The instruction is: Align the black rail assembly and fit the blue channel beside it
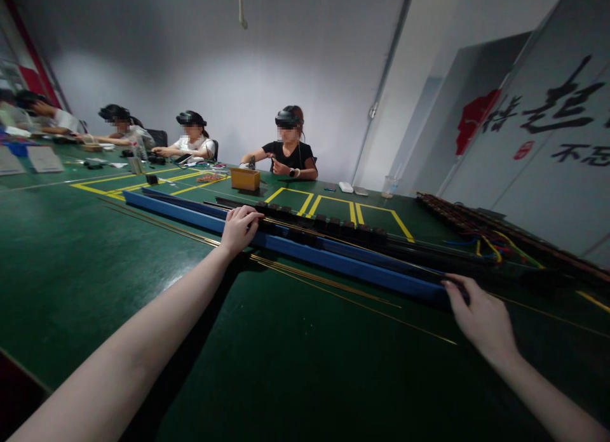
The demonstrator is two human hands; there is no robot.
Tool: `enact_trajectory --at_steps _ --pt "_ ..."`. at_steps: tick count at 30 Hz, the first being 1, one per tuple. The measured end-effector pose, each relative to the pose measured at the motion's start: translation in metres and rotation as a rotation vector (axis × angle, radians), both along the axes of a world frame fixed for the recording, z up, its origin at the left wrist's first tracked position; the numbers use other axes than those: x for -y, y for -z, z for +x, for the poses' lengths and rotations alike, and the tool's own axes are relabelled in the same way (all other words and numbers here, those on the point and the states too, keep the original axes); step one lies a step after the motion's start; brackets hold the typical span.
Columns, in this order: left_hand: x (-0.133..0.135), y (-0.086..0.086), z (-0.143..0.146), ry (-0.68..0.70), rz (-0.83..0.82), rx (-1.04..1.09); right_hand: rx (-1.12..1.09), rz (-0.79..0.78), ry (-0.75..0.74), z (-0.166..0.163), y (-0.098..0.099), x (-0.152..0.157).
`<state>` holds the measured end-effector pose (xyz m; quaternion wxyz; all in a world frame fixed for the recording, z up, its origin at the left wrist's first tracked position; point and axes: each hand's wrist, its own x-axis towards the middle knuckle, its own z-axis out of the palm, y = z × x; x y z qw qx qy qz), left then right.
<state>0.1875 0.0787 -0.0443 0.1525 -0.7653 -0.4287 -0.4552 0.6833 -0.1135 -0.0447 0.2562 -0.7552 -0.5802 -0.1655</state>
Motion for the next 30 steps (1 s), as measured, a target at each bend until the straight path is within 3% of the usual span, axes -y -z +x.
enact_trajectory --at_steps 7,30 --pt "-0.004 0.001 -0.01 -0.122 -0.03 0.127 0.049 0.072 -0.224 0.0 0.01 -0.005" --pt "-0.007 0.003 -0.01 -0.074 -0.019 0.085 0.184 -0.007 -0.33 -0.009 0.007 -0.004"
